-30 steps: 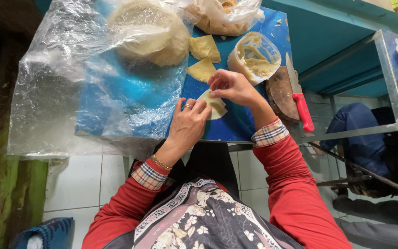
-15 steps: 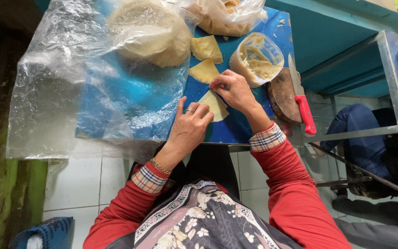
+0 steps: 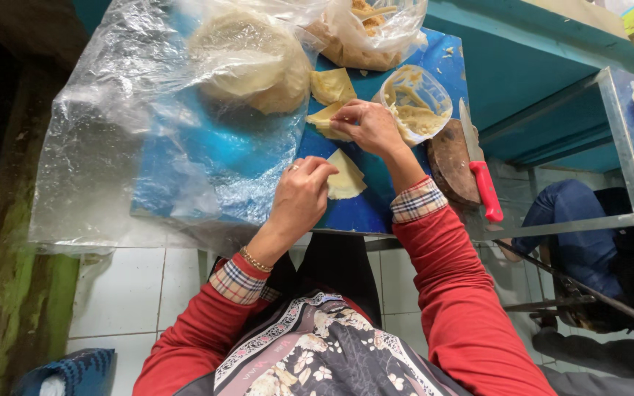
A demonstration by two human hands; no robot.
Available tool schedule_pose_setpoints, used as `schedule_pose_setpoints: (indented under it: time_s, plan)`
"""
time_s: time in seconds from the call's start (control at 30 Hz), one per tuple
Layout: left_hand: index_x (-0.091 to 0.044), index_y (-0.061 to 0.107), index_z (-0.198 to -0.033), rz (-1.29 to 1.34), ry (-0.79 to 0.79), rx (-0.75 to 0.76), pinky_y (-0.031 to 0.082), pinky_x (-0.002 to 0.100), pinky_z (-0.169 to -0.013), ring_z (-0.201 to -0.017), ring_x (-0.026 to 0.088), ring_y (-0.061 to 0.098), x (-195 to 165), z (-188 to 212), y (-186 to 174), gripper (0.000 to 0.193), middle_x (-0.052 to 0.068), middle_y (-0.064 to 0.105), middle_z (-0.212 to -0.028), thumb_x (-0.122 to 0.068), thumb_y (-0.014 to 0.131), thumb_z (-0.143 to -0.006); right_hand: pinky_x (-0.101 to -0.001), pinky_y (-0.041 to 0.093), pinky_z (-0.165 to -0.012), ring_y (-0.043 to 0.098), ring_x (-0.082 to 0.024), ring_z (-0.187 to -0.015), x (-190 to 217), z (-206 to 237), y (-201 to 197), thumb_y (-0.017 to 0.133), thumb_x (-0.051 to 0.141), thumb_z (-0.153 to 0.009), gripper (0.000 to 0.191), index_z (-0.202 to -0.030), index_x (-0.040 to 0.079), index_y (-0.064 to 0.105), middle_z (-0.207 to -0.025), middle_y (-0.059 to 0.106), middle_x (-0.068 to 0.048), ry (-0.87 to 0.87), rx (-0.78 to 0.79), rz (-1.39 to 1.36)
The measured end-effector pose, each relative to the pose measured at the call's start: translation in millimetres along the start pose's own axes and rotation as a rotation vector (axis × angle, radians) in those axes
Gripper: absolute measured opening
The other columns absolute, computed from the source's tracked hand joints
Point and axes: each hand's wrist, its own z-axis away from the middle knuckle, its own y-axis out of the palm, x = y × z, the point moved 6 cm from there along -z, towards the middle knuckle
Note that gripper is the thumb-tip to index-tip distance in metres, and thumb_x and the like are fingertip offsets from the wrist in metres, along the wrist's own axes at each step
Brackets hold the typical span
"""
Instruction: The person sits at a small blue table and folds triangular pastry wrappers one at a time, placing filling from a plastic container onto each wrapper, folding the dough over the filling, and putting the folded pastries into a plastic bag. A knife and a board of dough sit on the table.
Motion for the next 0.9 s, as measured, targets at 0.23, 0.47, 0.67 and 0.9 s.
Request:
schedule_pose_setpoints:
  time_s: [0.23, 0.47, 0.67, 0.9]
  plan:
    - [-0.003, 0.068, -0.107, -0.365, 0.005, 0.018, 0.044, 0.045, -0.093, -0.107, 0.031, 0.06, 10.2, -25.6, 23.1, 0.024, 0.012, 0.065, -0.114, -0.006, 0.063, -0.084, -0.0403, 0.055, -0.076, 0.072, -0.027, -0.087, 1.0, -4.4, 4.2, 0.073, 0.029, -0.089, 0.016, -0.096, 0.018, 0.082, -0.101, 0.075, -0.003, -0.04, 0.016, 0.056]
    - [-0.004, 0.064, -0.115, -0.412, -0.063, 0.037, 0.042, 0.047, -0.097, -0.116, 0.03, 0.058, 18.6, -21.1, 35.7, 0.033, 0.012, 0.063, -0.125, -0.005, 0.062, -0.083, -0.0394, 0.055, -0.073, 0.072, -0.025, -0.085, -4.3, -5.8, 6.7, 0.076, 0.032, -0.083, 0.018, -0.093, 0.018, 0.082, -0.097, 0.074, -0.003, 0.096, 0.067, 0.013]
    - [-0.004, 0.063, -0.127, -0.536, -0.035, 0.028, 0.04, 0.05, -0.099, -0.121, 0.03, 0.057, 30.0, -31.1, 48.9, 0.043, 0.012, 0.06, -0.137, -0.01, 0.06, -0.085, -0.0392, 0.056, -0.074, 0.072, -0.028, -0.085, -14.8, -20.6, 5.0, 0.074, 0.038, -0.083, 0.026, -0.098, 0.019, 0.082, -0.094, 0.076, -0.008, 0.101, 0.139, 0.036]
    - [-0.003, 0.063, -0.127, -0.56, -0.015, 0.039, 0.041, 0.049, -0.099, -0.121, 0.029, 0.057, 37.6, -27.1, 52.1, 0.039, 0.012, 0.062, -0.136, -0.01, 0.06, -0.088, -0.0393, 0.056, -0.073, 0.074, -0.028, -0.081, -24.2, -22.6, 12.4, 0.073, 0.036, -0.079, 0.026, -0.094, 0.017, 0.082, -0.087, 0.077, -0.009, 0.2, 0.083, -0.013]
